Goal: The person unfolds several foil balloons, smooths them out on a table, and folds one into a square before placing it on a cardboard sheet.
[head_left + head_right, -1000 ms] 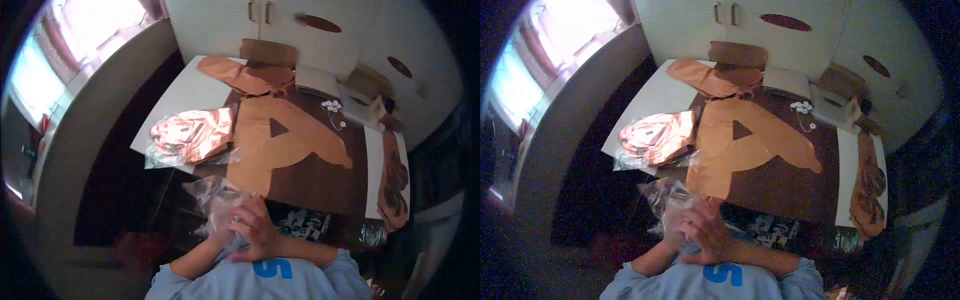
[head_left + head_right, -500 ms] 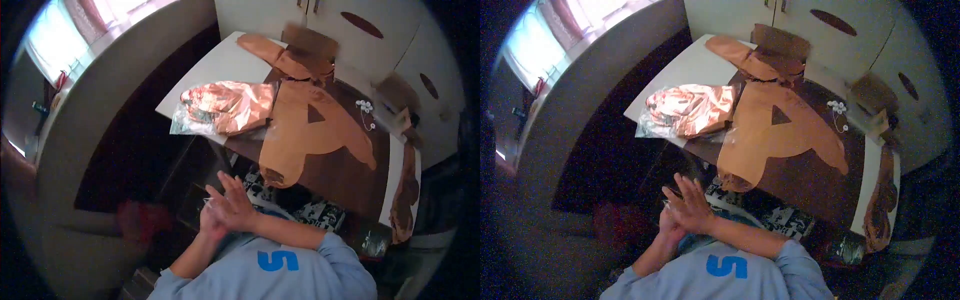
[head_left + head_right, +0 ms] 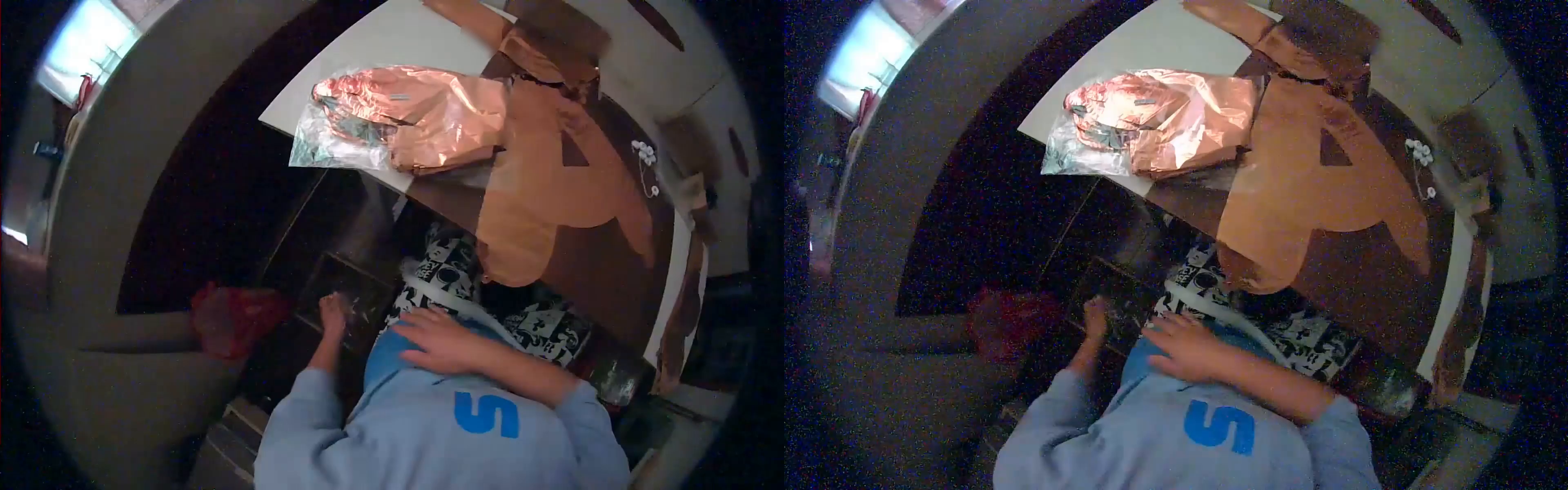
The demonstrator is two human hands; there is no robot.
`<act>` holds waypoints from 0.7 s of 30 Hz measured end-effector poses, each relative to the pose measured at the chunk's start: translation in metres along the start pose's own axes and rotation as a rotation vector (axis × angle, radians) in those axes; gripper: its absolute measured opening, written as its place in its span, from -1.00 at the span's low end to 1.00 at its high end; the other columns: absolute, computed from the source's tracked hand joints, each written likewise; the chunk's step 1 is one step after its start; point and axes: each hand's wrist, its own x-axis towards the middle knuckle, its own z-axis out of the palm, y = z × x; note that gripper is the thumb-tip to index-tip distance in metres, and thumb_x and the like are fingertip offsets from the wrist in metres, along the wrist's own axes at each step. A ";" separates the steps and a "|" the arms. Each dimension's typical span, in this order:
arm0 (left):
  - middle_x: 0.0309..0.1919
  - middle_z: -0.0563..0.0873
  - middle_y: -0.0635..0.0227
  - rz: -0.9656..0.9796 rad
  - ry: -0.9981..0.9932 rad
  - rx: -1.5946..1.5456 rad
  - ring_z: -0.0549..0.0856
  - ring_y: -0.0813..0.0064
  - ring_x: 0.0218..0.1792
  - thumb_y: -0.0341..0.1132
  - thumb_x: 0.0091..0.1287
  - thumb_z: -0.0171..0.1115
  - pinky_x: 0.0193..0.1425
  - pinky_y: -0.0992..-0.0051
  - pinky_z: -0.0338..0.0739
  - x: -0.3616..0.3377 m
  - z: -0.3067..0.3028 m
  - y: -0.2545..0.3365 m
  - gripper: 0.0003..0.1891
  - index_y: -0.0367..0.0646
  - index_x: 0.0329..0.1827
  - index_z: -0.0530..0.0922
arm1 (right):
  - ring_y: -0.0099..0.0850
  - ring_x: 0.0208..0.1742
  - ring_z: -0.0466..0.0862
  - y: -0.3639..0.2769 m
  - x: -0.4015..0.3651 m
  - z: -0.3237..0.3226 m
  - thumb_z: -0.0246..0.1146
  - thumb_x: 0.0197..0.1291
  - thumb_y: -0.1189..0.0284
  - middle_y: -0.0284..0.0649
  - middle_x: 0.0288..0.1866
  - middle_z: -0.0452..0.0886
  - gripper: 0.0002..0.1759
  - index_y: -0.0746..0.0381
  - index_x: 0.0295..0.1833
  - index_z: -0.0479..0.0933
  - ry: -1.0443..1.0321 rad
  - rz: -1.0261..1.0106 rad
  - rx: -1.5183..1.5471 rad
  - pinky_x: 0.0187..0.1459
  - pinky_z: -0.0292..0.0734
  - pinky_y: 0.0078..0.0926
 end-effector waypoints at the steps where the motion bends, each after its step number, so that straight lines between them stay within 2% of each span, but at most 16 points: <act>1: 0.09 0.64 0.13 0.006 0.047 0.071 0.62 0.13 0.06 0.07 0.28 0.18 0.14 0.05 0.44 0.017 0.012 -0.014 -0.48 -0.15 0.12 0.54 | 0.08 0.53 0.14 0.001 -0.012 -0.006 0.08 0.36 0.15 0.12 0.51 0.20 -0.30 0.26 0.50 0.16 0.017 0.021 0.093 0.52 -0.06 0.03; 4: 0.06 0.65 0.10 -0.009 0.118 0.250 0.63 0.07 0.05 0.12 0.21 0.26 0.16 0.01 0.41 0.040 0.038 -0.044 -0.43 -0.17 0.10 0.55 | 0.06 0.54 0.13 0.004 -0.045 -0.020 0.07 0.38 0.23 0.12 0.50 0.21 -0.34 0.27 0.50 0.15 0.104 0.038 0.346 0.53 -0.06 -0.04; 5: 0.06 0.65 0.09 -0.019 0.083 0.303 0.62 0.06 0.06 0.12 0.21 0.26 0.16 0.00 0.41 0.039 0.042 -0.049 -0.42 -0.17 0.11 0.55 | 0.06 0.54 0.13 0.004 -0.054 -0.022 0.07 0.39 0.26 0.12 0.50 0.22 -0.35 0.28 0.50 0.14 0.139 0.036 0.427 0.53 -0.06 -0.07; 11: 0.07 0.64 0.04 -0.042 -0.508 0.572 0.60 0.01 0.09 0.14 0.21 0.26 0.20 0.00 0.40 0.027 0.056 -0.069 -0.37 -0.21 0.15 0.52 | 0.00 0.49 0.25 0.000 -0.072 -0.009 0.08 0.38 0.34 0.12 0.46 0.28 -0.38 0.30 0.49 0.17 0.192 0.311 0.550 0.49 0.09 -0.23; 14: 0.08 0.63 0.02 -0.030 -0.576 0.599 0.58 -0.01 0.11 0.15 0.20 0.27 0.21 -0.01 0.40 0.031 0.049 -0.072 -0.34 -0.23 0.17 0.50 | -0.04 0.42 0.37 -0.007 -0.075 -0.015 0.09 0.37 0.36 0.06 0.40 0.38 -0.45 0.26 0.44 0.28 0.185 0.369 0.557 0.42 0.24 -0.25; 17: 0.09 0.63 -0.01 -0.007 -0.583 0.604 0.57 -0.03 0.13 0.15 0.20 0.27 0.23 -0.01 0.39 0.031 0.051 -0.073 -0.31 -0.25 0.20 0.48 | -0.08 0.34 0.47 -0.010 -0.074 -0.025 0.09 0.37 0.36 0.00 0.31 0.49 -0.51 0.22 0.39 0.38 0.244 0.336 0.528 0.35 0.33 -0.25; 21: 0.10 0.62 -0.04 0.022 -0.588 0.602 0.55 -0.06 0.16 0.17 0.20 0.27 0.25 -0.01 0.39 0.019 0.096 -0.081 -0.27 -0.27 0.23 0.46 | -0.13 0.26 0.55 -0.013 -0.070 -0.027 0.11 0.34 0.38 -0.04 0.24 0.56 -0.53 0.23 0.34 0.43 0.309 0.345 0.549 0.30 0.39 -0.29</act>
